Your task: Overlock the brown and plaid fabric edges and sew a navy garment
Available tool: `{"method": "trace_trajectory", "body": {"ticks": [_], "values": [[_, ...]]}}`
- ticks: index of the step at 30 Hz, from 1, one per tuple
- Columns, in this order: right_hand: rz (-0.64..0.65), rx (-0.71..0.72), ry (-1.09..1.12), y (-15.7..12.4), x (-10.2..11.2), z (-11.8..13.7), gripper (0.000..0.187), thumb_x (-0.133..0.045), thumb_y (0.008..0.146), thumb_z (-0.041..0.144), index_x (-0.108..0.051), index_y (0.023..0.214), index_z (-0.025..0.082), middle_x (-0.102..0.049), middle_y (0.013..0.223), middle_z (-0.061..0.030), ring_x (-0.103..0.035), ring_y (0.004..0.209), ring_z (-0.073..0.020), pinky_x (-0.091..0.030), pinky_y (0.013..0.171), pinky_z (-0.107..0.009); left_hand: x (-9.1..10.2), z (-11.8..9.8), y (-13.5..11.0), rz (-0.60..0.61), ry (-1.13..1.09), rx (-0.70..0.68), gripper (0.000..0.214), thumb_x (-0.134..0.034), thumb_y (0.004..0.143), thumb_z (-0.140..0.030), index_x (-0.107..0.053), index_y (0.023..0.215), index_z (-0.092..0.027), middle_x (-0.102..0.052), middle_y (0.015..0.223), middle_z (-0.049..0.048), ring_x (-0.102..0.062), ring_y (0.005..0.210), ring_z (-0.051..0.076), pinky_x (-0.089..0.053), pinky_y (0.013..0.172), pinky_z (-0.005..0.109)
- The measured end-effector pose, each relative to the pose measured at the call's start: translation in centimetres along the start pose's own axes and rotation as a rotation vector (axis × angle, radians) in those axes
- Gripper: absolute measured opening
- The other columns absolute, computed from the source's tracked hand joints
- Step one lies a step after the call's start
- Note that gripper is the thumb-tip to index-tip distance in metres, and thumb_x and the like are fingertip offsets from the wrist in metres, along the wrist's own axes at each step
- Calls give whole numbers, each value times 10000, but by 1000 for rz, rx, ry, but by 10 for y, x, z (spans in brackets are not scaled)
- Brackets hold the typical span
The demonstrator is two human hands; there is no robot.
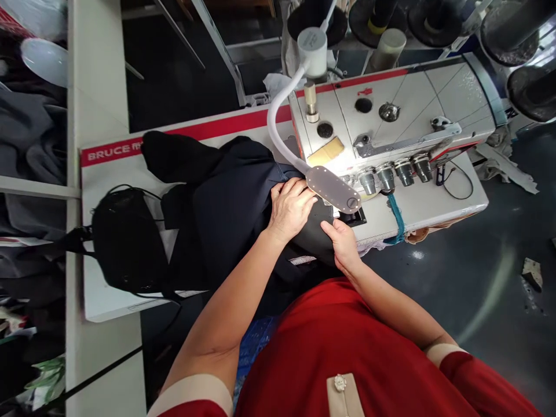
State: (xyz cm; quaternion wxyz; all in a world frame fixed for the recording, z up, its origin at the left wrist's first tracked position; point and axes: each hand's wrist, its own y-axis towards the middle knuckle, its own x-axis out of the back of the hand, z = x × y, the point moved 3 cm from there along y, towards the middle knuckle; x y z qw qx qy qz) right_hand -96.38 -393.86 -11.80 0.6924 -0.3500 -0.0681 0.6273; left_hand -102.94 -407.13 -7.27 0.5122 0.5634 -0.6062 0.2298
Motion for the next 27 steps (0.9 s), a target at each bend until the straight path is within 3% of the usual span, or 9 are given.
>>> {"method": "trace_trajectory", "body": {"ticks": [5,10,21,27], "values": [[7,1,-3,2,1,1,269,-715,645,399,-617,759,176,-595,667,18,-515,634,-136,-444,632,-275,-2,3,1,-6,-21,-20,210,-463,891,-286,-661,896,-217,-658,1047,59,-547,1091,236,-315,1003,425],[-6,23,-68,3,3,1,294,-705,642,428,-588,737,176,-519,610,28,-478,616,-125,-437,611,-258,-4,6,1,13,-52,-18,216,-459,891,-301,-652,933,-215,-654,1047,58,-550,1099,230,-313,1034,413],[0,28,-119,4,6,0,298,-687,662,437,-586,742,169,-544,647,8,-462,612,-121,-429,574,-249,-5,4,-3,-4,-33,5,218,-443,896,-286,-649,906,-214,-663,1065,48,-560,1111,215,-335,1020,395],[30,46,-93,5,11,-3,276,-695,681,422,-605,773,178,-568,651,14,-476,589,-122,-441,588,-264,-4,0,-9,-29,13,-27,229,-447,895,-271,-639,1008,-218,-661,1073,74,-549,1129,242,-349,1007,447]]}}
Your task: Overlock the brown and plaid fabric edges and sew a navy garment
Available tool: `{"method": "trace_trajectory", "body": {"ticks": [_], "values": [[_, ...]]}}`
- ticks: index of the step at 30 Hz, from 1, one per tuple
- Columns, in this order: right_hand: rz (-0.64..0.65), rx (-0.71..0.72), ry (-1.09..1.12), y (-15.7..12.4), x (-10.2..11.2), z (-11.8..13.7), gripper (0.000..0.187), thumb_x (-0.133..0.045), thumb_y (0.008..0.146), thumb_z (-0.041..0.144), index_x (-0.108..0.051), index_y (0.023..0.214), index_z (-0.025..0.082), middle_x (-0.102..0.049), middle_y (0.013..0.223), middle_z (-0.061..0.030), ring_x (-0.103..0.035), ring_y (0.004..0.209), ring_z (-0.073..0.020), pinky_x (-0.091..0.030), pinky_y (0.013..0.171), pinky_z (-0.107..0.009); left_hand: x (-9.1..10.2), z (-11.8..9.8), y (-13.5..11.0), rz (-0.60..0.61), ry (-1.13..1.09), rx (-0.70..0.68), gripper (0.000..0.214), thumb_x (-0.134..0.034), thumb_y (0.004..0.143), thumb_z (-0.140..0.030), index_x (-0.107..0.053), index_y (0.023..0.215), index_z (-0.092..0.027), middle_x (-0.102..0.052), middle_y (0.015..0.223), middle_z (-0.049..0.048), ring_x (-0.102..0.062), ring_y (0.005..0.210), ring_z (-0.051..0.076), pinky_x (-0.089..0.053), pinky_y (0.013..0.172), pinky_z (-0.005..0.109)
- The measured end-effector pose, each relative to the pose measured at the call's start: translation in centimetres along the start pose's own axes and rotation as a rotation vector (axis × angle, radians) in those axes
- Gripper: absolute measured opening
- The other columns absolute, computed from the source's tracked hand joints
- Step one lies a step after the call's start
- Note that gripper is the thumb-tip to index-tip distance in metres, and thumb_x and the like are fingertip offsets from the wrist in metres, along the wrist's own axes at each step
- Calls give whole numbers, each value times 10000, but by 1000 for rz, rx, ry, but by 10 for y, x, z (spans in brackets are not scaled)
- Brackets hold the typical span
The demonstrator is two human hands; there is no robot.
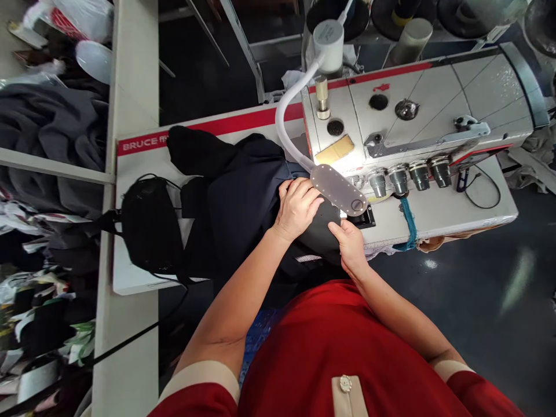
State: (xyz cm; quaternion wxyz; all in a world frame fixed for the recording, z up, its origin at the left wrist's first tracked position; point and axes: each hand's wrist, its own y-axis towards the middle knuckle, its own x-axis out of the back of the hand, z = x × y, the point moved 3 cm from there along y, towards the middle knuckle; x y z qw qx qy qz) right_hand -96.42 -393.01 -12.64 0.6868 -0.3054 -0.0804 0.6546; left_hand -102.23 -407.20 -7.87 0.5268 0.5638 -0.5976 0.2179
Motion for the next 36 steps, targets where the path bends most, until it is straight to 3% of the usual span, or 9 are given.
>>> {"method": "trace_trajectory", "body": {"ticks": [5,13,23,36], "values": [[6,47,-46,0,7,0,258,-690,691,428,-605,759,194,-606,693,10,-513,633,-135,-461,631,-268,-6,-7,-6,82,-48,-207,295,-383,907,-183,-638,1050,-217,-679,991,61,-605,1026,198,-425,978,391],[27,50,-34,-1,8,1,205,-661,716,390,-621,773,197,-634,732,7,-536,661,-140,-472,640,-266,-7,-6,-4,12,-108,-176,297,-395,917,-181,-666,1025,-233,-683,1025,29,-609,1032,153,-468,944,308],[24,93,-44,0,10,0,216,-644,720,391,-633,781,184,-612,699,8,-534,671,-141,-474,655,-265,-9,-9,-3,33,-147,-142,300,-373,938,-220,-670,958,-190,-686,1008,59,-613,1018,152,-473,934,313],[-13,119,-21,-4,8,-2,243,-672,699,391,-601,750,164,-550,636,24,-464,585,-107,-420,572,-235,-8,-5,-6,-67,-220,-219,250,-423,915,-158,-671,936,-164,-686,1017,73,-603,1034,167,-485,926,314]]}}
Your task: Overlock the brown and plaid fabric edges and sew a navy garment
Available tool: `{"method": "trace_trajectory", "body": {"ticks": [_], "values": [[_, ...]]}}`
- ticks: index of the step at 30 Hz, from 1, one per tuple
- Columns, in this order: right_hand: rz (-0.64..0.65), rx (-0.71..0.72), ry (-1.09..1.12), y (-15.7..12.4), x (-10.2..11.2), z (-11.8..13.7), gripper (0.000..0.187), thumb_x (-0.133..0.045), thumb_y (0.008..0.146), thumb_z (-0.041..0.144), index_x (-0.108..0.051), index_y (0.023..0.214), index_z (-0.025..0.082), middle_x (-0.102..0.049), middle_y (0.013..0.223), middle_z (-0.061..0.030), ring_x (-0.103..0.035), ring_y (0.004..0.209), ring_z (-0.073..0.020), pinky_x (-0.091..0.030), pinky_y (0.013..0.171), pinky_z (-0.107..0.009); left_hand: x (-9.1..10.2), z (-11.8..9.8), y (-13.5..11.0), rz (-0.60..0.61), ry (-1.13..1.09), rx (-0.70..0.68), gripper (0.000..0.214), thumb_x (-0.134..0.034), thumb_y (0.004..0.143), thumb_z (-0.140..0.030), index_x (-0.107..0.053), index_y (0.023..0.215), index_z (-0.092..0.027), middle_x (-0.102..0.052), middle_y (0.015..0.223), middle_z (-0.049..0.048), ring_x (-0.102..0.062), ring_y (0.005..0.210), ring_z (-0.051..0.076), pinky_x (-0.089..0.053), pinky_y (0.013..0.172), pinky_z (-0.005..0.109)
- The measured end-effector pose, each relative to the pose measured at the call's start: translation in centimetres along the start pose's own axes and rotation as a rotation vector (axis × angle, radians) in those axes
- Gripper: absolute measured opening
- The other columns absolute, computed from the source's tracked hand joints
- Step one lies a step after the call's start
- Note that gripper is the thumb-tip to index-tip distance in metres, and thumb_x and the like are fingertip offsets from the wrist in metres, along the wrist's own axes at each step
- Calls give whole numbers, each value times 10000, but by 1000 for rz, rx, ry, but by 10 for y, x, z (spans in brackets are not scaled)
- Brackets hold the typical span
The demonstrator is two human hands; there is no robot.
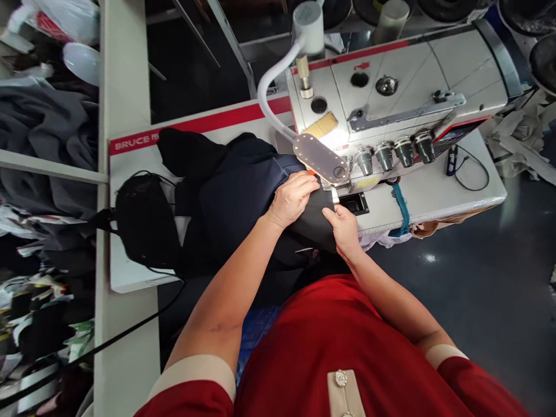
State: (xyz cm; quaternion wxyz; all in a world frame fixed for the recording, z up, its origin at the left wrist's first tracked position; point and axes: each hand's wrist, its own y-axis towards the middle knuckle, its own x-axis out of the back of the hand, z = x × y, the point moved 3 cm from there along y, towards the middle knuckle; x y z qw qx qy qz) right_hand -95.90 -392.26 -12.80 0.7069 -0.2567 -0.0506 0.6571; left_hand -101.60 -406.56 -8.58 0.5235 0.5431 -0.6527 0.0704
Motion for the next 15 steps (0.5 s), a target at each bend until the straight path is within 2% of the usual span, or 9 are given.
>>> {"method": "trace_trajectory", "body": {"ticks": [7,15], "values": [[7,53,-36,2,2,-4,240,-650,734,400,-587,740,169,-548,647,28,-446,579,-100,-390,559,-222,-1,1,-2,1,42,3,171,-539,878,-236,-674,953,-162,-689,986,65,-606,1032,181,-497,915,311],[-28,115,-165,7,6,-8,263,-615,767,441,-599,770,179,-539,653,28,-460,622,-116,-399,598,-231,-2,2,0,19,95,10,166,-543,877,-255,-678,943,-185,-688,966,38,-631,950,159,-504,895,302]]}}
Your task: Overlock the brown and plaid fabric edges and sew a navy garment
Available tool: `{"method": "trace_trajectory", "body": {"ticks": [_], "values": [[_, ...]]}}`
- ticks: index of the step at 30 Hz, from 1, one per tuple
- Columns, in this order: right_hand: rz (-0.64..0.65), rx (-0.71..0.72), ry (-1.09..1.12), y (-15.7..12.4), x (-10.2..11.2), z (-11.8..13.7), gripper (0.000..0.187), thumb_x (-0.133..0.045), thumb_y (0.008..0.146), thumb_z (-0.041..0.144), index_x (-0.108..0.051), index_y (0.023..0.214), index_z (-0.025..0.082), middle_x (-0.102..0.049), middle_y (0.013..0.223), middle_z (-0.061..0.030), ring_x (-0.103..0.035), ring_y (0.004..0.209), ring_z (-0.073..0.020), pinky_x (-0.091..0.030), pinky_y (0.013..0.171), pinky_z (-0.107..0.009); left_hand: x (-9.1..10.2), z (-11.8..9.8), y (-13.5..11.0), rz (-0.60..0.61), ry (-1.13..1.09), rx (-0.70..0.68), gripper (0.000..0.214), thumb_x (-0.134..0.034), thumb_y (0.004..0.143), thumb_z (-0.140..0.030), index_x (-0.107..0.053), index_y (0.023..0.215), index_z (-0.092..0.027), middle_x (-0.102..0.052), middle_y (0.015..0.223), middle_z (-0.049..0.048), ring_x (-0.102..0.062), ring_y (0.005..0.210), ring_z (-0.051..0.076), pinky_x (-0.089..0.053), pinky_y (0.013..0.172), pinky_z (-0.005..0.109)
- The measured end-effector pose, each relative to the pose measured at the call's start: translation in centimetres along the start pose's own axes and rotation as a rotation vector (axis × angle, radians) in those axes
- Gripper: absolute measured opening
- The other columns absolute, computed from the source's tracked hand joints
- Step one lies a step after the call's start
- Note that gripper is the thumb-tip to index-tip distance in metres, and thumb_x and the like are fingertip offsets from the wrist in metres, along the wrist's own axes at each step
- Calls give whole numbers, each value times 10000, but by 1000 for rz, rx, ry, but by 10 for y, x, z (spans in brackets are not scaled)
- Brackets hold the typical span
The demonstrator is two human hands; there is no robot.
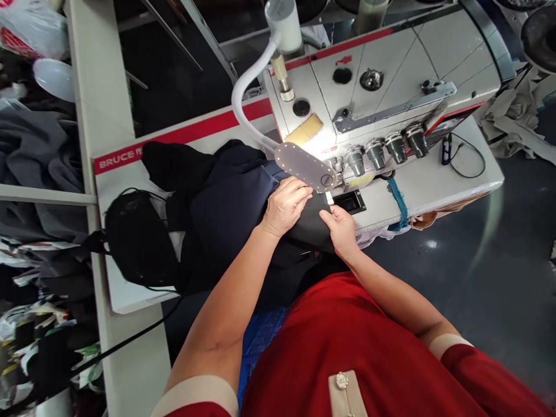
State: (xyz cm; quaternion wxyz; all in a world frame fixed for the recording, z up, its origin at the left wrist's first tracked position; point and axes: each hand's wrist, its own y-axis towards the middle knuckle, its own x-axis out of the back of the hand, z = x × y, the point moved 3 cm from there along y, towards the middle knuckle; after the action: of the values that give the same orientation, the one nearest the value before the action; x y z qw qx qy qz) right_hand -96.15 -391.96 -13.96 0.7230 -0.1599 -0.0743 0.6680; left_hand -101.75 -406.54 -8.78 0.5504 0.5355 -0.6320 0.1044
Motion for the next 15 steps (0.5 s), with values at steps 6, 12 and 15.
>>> {"method": "trace_trajectory", "body": {"ticks": [6,12,15], "values": [[-13,14,-44,0,0,1,269,-597,775,449,-588,753,181,-517,637,30,-434,605,-113,-388,576,-227,-1,0,2,8,-4,8,162,-539,877,-260,-678,920,-190,-681,938,35,-632,925,160,-507,883,311],[-6,-2,-8,0,0,0,266,-610,771,446,-589,765,181,-542,660,26,-463,628,-119,-406,610,-235,-1,1,2,-2,-11,10,160,-540,876,-258,-678,918,-191,-675,941,31,-631,914,153,-508,884,303],[1,2,10,-1,-1,2,265,-609,771,443,-592,766,179,-543,664,27,-457,621,-114,-401,601,-230,0,0,2,8,-10,15,162,-535,879,-259,-677,920,-191,-674,949,33,-627,937,156,-505,895,308]]}}
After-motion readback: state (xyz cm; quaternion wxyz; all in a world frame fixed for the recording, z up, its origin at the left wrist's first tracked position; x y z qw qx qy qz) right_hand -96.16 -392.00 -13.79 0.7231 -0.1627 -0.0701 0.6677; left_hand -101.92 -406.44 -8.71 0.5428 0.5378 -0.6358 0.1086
